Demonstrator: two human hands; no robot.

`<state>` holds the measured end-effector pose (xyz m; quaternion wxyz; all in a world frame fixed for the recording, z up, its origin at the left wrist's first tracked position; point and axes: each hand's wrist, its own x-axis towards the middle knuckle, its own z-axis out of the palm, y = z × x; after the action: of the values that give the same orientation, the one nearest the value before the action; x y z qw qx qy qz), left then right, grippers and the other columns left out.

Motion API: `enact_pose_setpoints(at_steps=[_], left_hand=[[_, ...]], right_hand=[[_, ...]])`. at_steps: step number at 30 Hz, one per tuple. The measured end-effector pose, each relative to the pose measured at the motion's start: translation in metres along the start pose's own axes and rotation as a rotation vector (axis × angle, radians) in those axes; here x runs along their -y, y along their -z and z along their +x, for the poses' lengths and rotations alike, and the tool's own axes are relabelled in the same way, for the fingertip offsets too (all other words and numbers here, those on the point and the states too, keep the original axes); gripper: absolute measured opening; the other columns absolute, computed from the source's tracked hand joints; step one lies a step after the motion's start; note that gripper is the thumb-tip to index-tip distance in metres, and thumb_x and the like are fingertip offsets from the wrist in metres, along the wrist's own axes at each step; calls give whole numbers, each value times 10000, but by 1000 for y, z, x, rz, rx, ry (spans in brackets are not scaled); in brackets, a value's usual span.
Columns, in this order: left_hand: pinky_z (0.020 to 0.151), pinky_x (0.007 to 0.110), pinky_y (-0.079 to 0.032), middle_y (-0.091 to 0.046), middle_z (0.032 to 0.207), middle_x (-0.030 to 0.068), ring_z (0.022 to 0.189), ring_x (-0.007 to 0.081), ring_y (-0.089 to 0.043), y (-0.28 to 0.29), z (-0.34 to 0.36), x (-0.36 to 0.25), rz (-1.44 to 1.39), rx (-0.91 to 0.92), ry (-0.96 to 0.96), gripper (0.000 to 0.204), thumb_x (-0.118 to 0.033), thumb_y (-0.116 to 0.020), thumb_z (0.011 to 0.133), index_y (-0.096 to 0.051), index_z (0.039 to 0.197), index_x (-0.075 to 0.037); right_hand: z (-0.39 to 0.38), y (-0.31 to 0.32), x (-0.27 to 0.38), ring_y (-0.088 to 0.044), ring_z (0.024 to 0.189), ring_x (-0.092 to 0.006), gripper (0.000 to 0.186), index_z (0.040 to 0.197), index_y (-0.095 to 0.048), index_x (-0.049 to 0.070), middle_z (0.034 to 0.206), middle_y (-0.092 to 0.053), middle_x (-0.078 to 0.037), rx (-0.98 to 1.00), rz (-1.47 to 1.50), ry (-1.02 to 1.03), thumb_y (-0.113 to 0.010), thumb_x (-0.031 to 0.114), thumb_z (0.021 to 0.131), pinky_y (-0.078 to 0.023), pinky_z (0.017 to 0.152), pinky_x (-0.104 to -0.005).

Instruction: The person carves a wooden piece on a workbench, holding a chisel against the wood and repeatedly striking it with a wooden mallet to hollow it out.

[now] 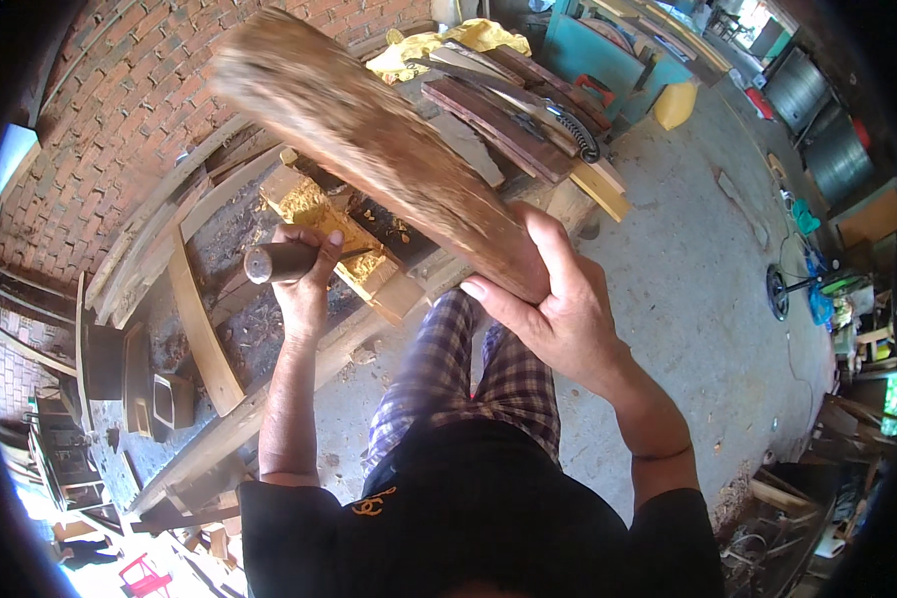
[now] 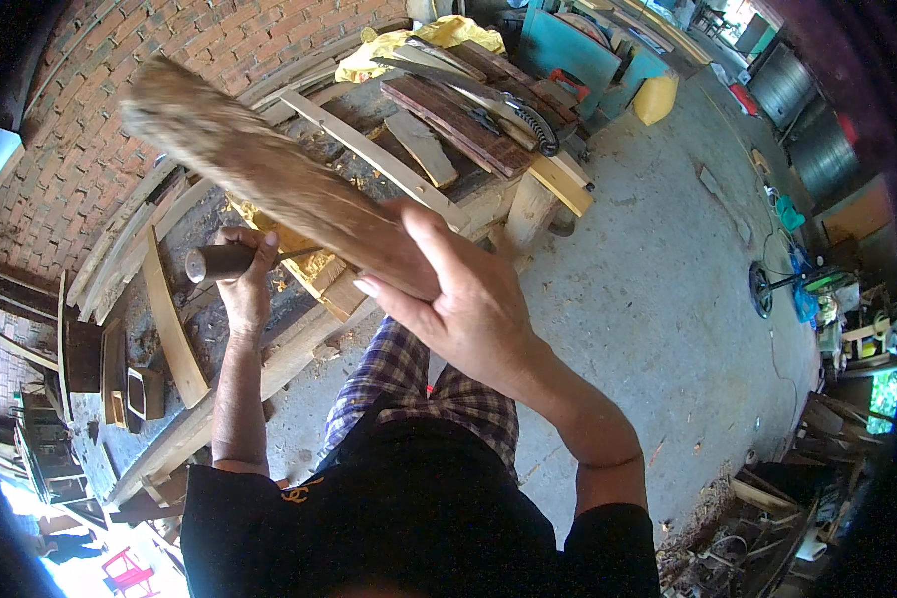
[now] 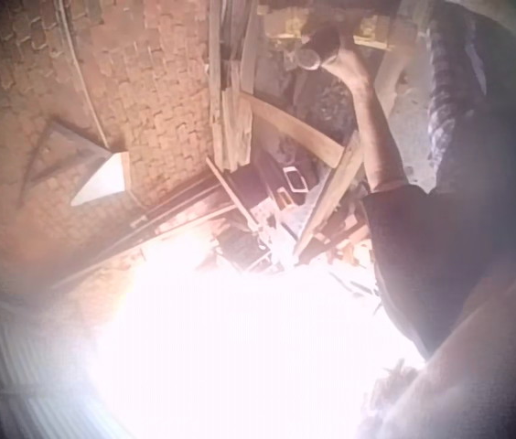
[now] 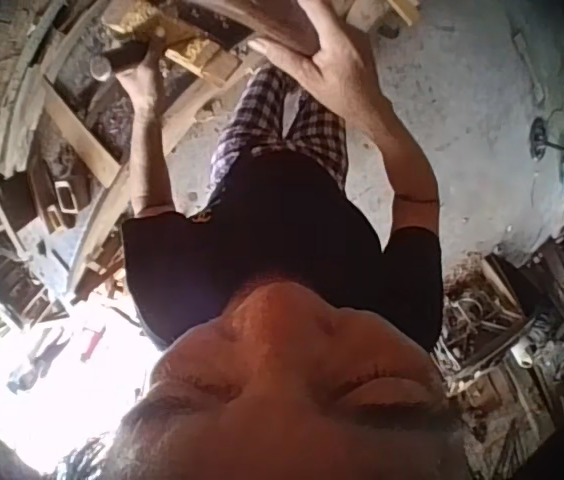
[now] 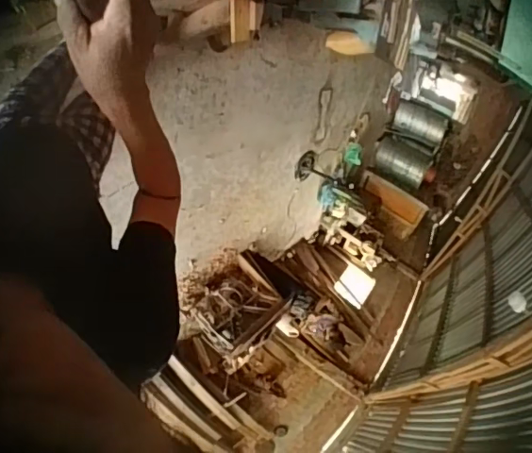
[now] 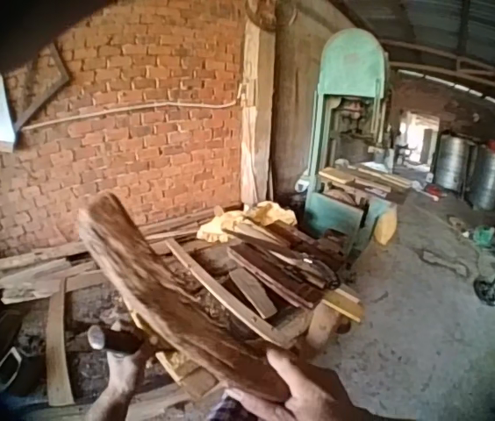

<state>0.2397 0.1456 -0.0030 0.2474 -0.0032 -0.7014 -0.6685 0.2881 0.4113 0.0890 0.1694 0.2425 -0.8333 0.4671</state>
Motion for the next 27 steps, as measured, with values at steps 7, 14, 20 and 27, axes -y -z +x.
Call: enact_pose_setpoints(at_steps=[7,14,20,27], left_hand=[[704,249,-473,-576,846,10,769,103,-545,-3,1,5,38,28,12,237,-114,-759,791,-557,906,-64],[842,324,-499,-632,1051,106,918,188,-612,0,13,25,304,75,-56,315,-135,-653,844,-571,1119,-4],[857,375,-493,-611,1067,107,955,198,-594,-2,-2,31,110,0,-39,323,-214,-613,882,-547,1135,-25],[999,346,-352,-545,1143,75,1101,194,-478,22,-7,67,489,138,-278,497,-280,-659,875,-438,1280,-96]], right_hand=[[32,0,33,-659,983,-264,619,1286,-428,13,1087,-636,-177,25,-17,220,-766,175,793,-527,812,-340],[34,-29,21,-686,823,-277,546,1221,-509,6,994,-665,-157,64,-200,338,-771,152,764,-572,692,-349],[18,-28,9,-691,800,-286,520,1205,-527,9,966,-668,-171,163,-342,194,-755,205,782,-568,680,-376],[1,-44,11,-682,739,-259,552,1228,-512,44,921,-666,-135,293,-236,166,-765,212,768,-557,640,-344]])
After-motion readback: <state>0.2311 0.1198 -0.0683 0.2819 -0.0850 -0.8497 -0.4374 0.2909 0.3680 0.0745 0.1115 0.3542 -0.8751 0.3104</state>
